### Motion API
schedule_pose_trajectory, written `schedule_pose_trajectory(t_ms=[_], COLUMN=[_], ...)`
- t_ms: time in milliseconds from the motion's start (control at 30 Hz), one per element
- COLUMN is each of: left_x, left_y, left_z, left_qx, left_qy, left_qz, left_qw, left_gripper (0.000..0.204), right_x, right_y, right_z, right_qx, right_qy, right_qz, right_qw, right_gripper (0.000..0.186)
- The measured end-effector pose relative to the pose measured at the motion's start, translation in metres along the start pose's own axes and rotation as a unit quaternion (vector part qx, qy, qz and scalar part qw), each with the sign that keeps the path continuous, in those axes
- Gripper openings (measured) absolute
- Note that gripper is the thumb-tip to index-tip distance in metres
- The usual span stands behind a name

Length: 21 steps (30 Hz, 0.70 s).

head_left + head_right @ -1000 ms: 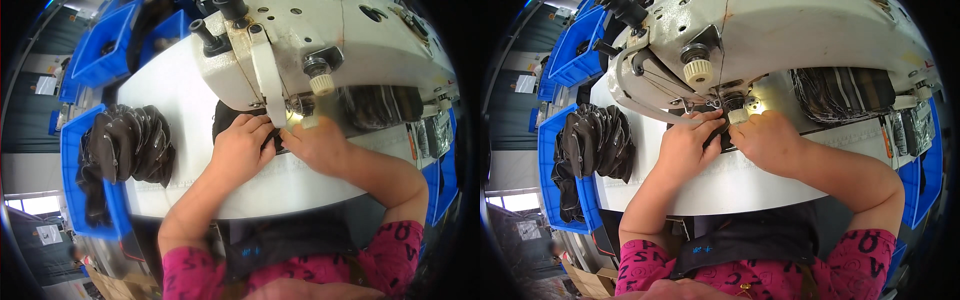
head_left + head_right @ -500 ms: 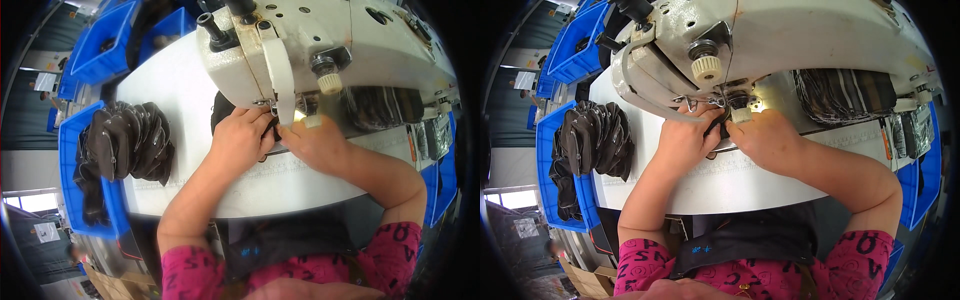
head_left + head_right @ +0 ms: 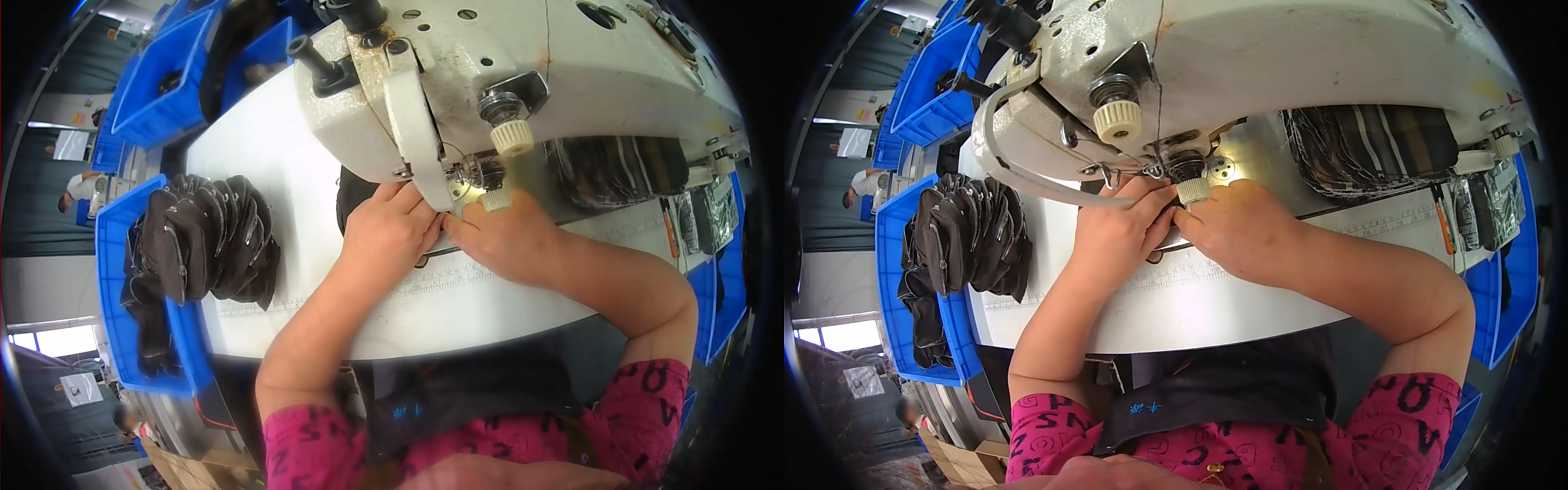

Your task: Sewing pieces of leather or fabric together using an industrial sewing machine.

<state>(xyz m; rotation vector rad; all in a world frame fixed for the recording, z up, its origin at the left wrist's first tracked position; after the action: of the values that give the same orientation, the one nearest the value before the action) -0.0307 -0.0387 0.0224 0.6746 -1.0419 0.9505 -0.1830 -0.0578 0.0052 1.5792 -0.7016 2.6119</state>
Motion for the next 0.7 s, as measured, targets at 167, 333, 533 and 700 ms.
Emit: schedule_pose_trajectory(t_ms=[167,333,533,700], left_x=[0.005,0.02,0.023,0.018], left_y=[-0.008,-0.018,-0.028,-0.023], left_z=[-0.001,-0.007,-0.01,-0.009], left_qx=[0.038,0.042,0.089,0.076], left_qy=[-0.057,-0.05,-0.029,0.029], left_qz=[-0.041,-0.106,-0.108,-0.079], left_qw=[0.997,0.992,0.99,0.994], left_gripper=[0.033,0.046,0.032,0.024], right_x=[-0.003,-0.001,0.005,-0.005], right_y=[0.003,0.006,0.002,0.023], right_z=[-0.001,0.0,0.004,0.013], right_qx=[0.004,-0.001,0.033,-0.066], right_qy=[-0.007,0.008,0.003,0.016], right_qz=[-0.013,-0.022,0.061,-0.149], right_qw=[1.0,1.0,0.998,0.986], right_gripper=[0.021,0.028,0.02,0.016])
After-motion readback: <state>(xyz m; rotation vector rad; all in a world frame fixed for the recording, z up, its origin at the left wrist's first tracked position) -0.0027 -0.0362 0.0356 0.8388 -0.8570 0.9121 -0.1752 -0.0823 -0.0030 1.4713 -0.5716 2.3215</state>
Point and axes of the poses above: each hand's wrist, its own z-axis towards the middle knuckle, its own x-axis out of the back of the hand, y = z × x, the point moved 5 cm from there along z, towards the middle knuckle, and after that the axes turned 11 degrees about z, right-handed, at the moved point
